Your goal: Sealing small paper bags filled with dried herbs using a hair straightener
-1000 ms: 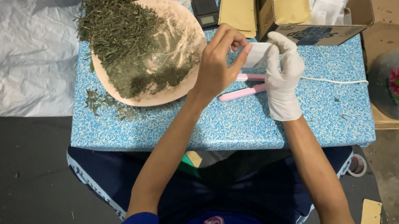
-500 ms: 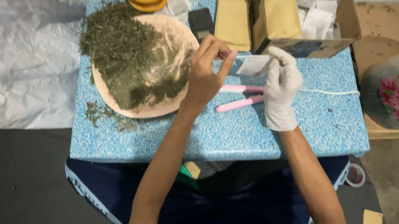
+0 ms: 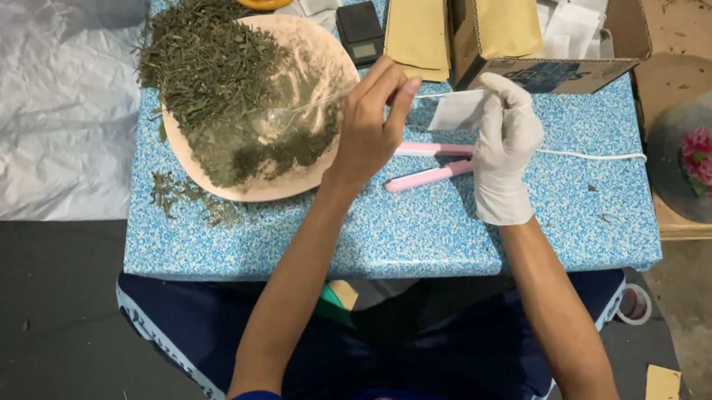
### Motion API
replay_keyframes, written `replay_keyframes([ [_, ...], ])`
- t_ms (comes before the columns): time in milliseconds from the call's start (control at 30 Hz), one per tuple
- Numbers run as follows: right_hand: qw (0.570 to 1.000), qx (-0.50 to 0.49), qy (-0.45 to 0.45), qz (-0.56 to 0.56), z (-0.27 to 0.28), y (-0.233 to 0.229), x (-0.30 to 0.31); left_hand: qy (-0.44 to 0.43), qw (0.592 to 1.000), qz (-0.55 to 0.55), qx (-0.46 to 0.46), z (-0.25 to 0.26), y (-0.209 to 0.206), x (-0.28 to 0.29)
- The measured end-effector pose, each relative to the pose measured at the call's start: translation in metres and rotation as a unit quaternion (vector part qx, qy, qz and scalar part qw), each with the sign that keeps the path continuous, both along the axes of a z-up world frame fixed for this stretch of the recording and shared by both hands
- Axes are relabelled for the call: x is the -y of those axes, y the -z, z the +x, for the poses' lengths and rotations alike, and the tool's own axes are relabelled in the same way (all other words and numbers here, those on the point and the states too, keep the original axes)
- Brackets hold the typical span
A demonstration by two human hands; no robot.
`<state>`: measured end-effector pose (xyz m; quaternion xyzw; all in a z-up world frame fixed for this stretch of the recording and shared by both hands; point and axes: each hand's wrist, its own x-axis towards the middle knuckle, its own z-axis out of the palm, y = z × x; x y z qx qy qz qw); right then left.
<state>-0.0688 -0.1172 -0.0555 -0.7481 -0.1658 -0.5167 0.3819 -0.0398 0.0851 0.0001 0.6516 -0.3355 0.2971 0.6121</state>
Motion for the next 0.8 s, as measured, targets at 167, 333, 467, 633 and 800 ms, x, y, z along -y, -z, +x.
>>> replay_keyframes([
  [167, 1.0, -0.005, -0.018, 0.009, -0.001, -0.003, -0.001, 0.002, 1.0, 0.021, -0.005, 0.005, 0.01, 0.001],
  [333, 0.999, 0.026, -0.021, -0.006, -0.001, -0.007, -0.006, -0.001, 1.0, 0.023, -0.017, 0.001, 0.004, -0.001],
  [467, 0.999, -0.022, -0.03, 0.022, -0.002, -0.004, -0.005, -0.006, 0.999, 0.04, -0.01, 0.002, 0.004, -0.002],
  [633, 0.998, -0.031, -0.047, 0.035, -0.004, -0.003, -0.003, 0.002, 0.999, 0.036, -0.032, 0.006, 0.023, -0.001],
  [800, 0.998, -0.042, -0.029, 0.048, 0.003, 0.011, 0.001, -0.028, 0.996, -0.046, -0.076, 0.008, 0.031, -0.001],
])
